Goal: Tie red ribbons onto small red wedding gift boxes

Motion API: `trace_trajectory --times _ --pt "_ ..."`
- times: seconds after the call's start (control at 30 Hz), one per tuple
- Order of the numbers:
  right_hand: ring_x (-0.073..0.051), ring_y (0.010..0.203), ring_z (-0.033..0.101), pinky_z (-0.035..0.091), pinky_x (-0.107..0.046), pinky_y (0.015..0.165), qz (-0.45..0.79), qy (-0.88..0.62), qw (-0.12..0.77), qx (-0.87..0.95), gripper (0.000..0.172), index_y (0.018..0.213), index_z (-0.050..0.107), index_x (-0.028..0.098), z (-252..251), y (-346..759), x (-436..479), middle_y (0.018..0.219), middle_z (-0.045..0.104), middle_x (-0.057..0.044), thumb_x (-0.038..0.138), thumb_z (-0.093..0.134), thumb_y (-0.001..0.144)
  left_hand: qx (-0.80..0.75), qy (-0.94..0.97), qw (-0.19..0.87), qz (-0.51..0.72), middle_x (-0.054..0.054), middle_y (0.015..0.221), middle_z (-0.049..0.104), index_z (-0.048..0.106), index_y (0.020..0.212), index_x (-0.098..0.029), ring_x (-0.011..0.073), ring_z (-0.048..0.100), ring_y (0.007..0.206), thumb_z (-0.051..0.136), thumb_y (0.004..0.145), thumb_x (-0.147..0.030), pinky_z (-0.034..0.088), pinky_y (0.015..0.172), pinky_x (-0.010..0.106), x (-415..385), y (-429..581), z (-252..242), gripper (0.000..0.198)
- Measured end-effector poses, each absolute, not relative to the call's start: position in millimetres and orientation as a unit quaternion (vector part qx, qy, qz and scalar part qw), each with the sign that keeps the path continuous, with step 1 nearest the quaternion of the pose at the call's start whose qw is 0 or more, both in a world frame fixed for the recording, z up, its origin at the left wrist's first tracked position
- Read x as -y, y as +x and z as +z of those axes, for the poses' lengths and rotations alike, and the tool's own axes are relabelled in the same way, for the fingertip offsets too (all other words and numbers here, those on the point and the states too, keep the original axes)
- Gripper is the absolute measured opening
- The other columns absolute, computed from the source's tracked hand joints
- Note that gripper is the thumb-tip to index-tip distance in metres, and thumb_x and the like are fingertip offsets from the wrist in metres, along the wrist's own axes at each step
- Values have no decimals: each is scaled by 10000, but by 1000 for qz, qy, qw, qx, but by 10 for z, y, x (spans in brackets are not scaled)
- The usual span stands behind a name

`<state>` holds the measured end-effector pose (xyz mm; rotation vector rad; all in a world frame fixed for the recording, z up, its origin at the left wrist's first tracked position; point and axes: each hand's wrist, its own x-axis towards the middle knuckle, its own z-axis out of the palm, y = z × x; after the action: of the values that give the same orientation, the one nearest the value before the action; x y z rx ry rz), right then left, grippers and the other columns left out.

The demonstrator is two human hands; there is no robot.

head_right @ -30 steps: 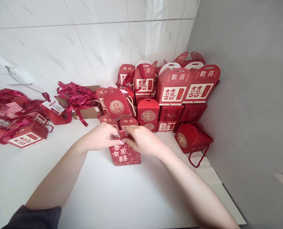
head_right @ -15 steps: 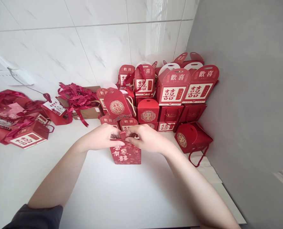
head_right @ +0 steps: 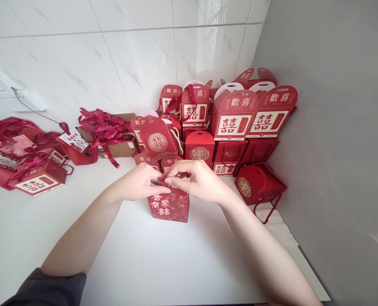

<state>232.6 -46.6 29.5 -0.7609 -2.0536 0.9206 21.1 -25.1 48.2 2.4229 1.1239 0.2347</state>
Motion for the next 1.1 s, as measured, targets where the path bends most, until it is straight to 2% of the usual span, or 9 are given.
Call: trace_trajectory --times 0.13,0.23,0.33,0.53,0.7,0.9,0.97,1.03,1.1 --pt "-161 808 632 500 -272 735 379 -307 392 780 113 965 596 195 266 2291 464 913 670 -18 294 630 924 -386 884 254 73 -33 499 438 541 551 -148 85 355 482 596 817 -338 248 489 243 258 200 518 331" --pt "-148 767 615 469 -257 692 355 -330 363 796 172 954 587 198 284 2305 467 860 659 -5 353 525 993 -354 880 313 47 -12 650 607 689 778 -168 116 505 579 646 786 -336 345 567 233 244 141 557 174" --pt "-133 692 587 428 -244 639 314 -348 317 825 280 887 619 198 328 2364 477 797 651 9 393 467 1018 -360 879 313 25 15 812 696 727 904 -193 168 611 740 718 712 -332 398 662 239 223 67 589 238" --pt "-172 749 662 467 -268 692 267 -316 222 883 75 956 711 224 301 2447 462 884 728 -6 245 658 907 -376 887 265 37 20 754 689 728 800 -175 161 589 684 668 766 -354 379 635 248 209 37 595 191" --pt "-190 832 681 481 -288 772 217 -305 242 895 132 970 717 239 270 2406 489 957 736 -9 162 624 917 -358 907 215 48 0 590 614 675 643 -154 113 490 535 619 830 -355 312 545 253 236 43 622 281" --pt "-182 858 638 479 -271 723 244 -343 371 827 125 1024 619 220 208 2200 511 1011 681 -39 317 554 981 -454 862 193 117 17 672 650 668 716 -155 137 566 617 598 847 -353 387 574 248 389 -290 727 248" --pt "-182 871 617 483 -272 721 255 -357 454 775 154 1037 581 219 46 2041 508 1042 649 -54 356 526 991 -496 815 236 185 39 826 698 681 912 -166 168 633 761 615 843 -371 462 647 253 462 -431 621 227" --pt "-176 849 596 485 -290 760 269 -362 537 713 148 1036 548 218 -205 1871 534 1019 620 -57 343 471 1011 -513 762 286 273 72 1068 700 578 1212 -195 204 650 983 668 809 -366 520 789 288 541 -540 386 447" --pt "-194 917 581 480 -305 787 292 -364 573 674 155 1075 519 216 -505 1742 589 1039 584 -70 344 470 1003 -521 720 317 331 97 1220 658 474 1328 -206 224 633 1093 713 773 -353 530 888 337 621 -612 47 622"
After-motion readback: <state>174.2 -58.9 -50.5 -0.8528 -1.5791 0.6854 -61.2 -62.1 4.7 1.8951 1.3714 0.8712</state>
